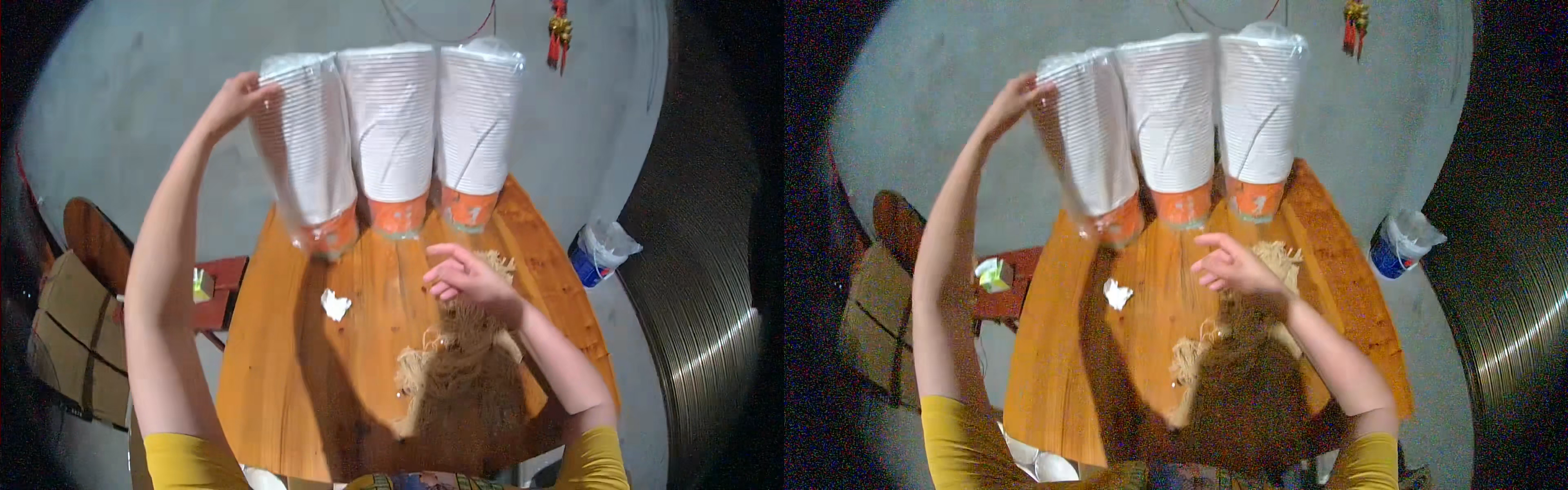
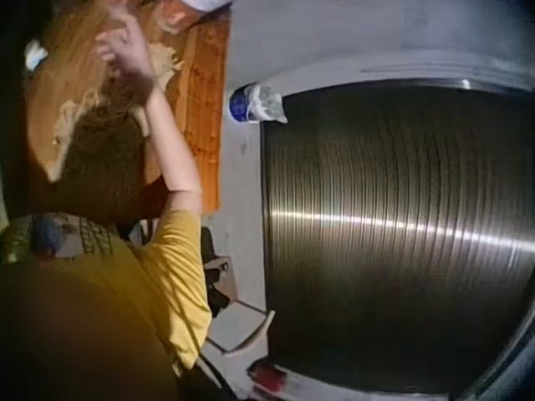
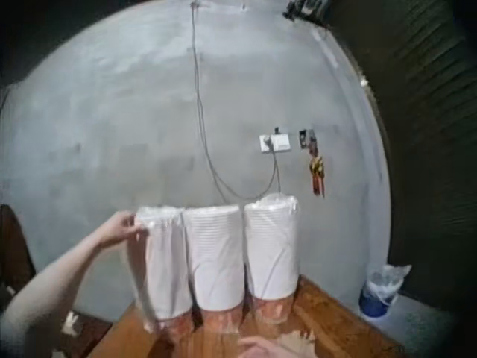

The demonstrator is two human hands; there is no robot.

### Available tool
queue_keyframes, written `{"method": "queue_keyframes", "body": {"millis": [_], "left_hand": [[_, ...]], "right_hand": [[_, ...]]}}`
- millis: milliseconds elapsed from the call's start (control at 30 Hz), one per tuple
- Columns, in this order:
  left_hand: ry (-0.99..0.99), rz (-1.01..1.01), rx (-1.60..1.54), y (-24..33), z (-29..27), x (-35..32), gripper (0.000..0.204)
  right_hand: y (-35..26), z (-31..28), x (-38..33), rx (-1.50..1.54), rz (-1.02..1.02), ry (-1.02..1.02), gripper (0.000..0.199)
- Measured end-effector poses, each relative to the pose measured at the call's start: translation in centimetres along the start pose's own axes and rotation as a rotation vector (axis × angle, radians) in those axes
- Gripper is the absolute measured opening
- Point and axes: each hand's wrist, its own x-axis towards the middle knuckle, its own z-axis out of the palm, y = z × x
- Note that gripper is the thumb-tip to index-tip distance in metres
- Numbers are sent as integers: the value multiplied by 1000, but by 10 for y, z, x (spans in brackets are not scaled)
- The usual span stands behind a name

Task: Unpacking stacks of paper cups from a box and filling them with a shredded food product.

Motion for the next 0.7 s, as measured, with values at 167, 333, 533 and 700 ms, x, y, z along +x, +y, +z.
{"method": "queue_keyframes", "body": {"millis": [167,333,533,700], "left_hand": [[55,58,122,11,-40,-77,43],[115,23,273,35,-78,-186,37],[273,29,395,45,-61,-308,18],[290,49,374,91,-45,-378,24]], "right_hand": [[10,23,-4,69,49,-7,37],[55,83,43,-953,-459,-118,33],[108,156,99,-1391,-343,-200,40],[130,111,141,-1317,-154,98,24]]}}
